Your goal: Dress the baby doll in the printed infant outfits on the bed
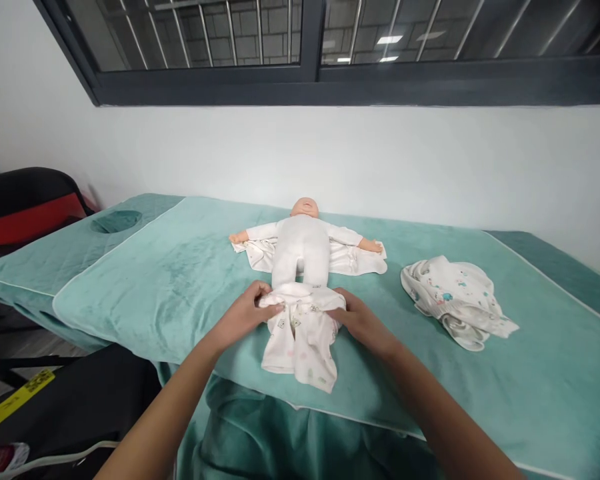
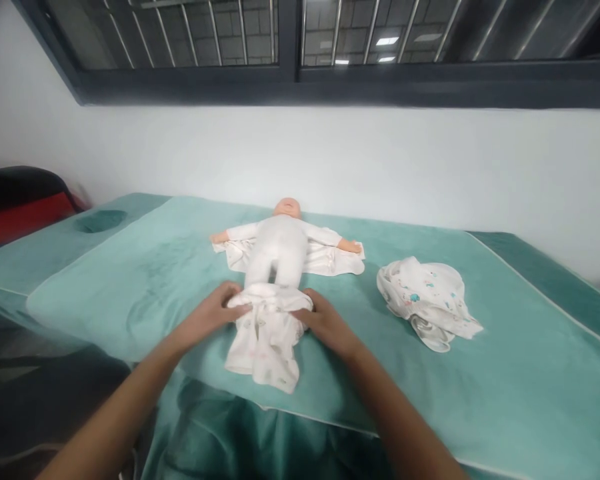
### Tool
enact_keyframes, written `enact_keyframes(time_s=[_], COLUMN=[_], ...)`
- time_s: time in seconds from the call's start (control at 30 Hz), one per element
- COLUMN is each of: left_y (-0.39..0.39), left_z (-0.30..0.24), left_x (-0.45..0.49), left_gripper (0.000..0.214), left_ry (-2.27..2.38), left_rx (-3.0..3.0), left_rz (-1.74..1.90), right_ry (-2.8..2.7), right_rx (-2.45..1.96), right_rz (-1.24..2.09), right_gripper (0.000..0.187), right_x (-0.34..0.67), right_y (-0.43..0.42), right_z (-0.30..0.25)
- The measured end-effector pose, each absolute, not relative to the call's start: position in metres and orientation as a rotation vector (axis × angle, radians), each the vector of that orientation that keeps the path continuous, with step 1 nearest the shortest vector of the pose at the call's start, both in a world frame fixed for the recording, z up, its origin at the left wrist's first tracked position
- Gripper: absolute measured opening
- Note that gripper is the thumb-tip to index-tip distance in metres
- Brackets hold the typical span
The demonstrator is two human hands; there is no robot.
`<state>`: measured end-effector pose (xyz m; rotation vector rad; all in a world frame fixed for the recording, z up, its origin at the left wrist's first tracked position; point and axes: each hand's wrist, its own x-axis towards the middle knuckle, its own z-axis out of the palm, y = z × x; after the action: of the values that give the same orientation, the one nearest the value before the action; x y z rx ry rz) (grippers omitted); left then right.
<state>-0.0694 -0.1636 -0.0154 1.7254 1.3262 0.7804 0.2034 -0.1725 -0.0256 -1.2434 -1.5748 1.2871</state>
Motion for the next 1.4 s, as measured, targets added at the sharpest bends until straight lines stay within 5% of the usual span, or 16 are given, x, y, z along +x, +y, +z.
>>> enact_keyframes(time_s=[0.13, 0.2, 0.3, 0.4, 0.6, 0.73, 0.9, 1.03, 1.27, 1.4], left_y=[-0.198, -0.212, -0.221, -0.221, -0.225, -0.222, -0.205, -0.185, -0.143, -0.134], left_z=[-0.024, -0.029, -0.026, -0.010, 0.031, 0.034, 0.033, 0.079, 0.205, 0.244], left_x=[-0.072, -0.069, -0.063, -0.064, -0.061, -0.048, -0.044, -0.049, -0.041, -0.029], left_gripper=[0.101, 0.109, 0.097, 0.078, 0.050, 0.037, 0.030, 0.049, 0.026, 0.005], left_ry=[1.196, 1.222, 1.274, 1.256, 1.045, 1.045, 0.944, 0.945, 1.225, 1.337], left_rx=[1.923, 2.045, 2.114, 1.988, 1.371, 1.051, 0.895, 1.167, 2.410, 2.725], left_rz=[0.668, 0.634, 0.638, 0.613, 0.611, 0.852, 1.073, 1.014, 0.329, 0.369], right_ry=[-1.883, -1.948, -1.960, -2.020, -1.520, -1.196, -1.254, -1.491, -2.087, -2.460], right_rx=[-1.173, -1.274, -1.456, -1.488, -1.100, -0.905, -0.891, -0.836, -0.972, -1.048], right_rz=[1.214, 1.007, 0.723, 0.796, 1.746, 1.950, 1.872, 1.784, 1.550, 1.159], right_gripper=[0.090, 0.100, 0.068, 0.043, 0.038, 0.034, 0.048, 0.062, 0.052, 0.031], right_x=[0.203, 0.192, 0.176, 0.174, 0.187, 0.188, 0.208, 0.225, 0.214, 0.195], right_y=[-0.210, -0.223, -0.233, -0.235, -0.231, -0.221, -0.200, -0.171, -0.116, -0.115], right_z=[-0.024, -0.029, -0.032, -0.022, 0.006, 0.008, 0.013, 0.056, 0.180, 0.231])
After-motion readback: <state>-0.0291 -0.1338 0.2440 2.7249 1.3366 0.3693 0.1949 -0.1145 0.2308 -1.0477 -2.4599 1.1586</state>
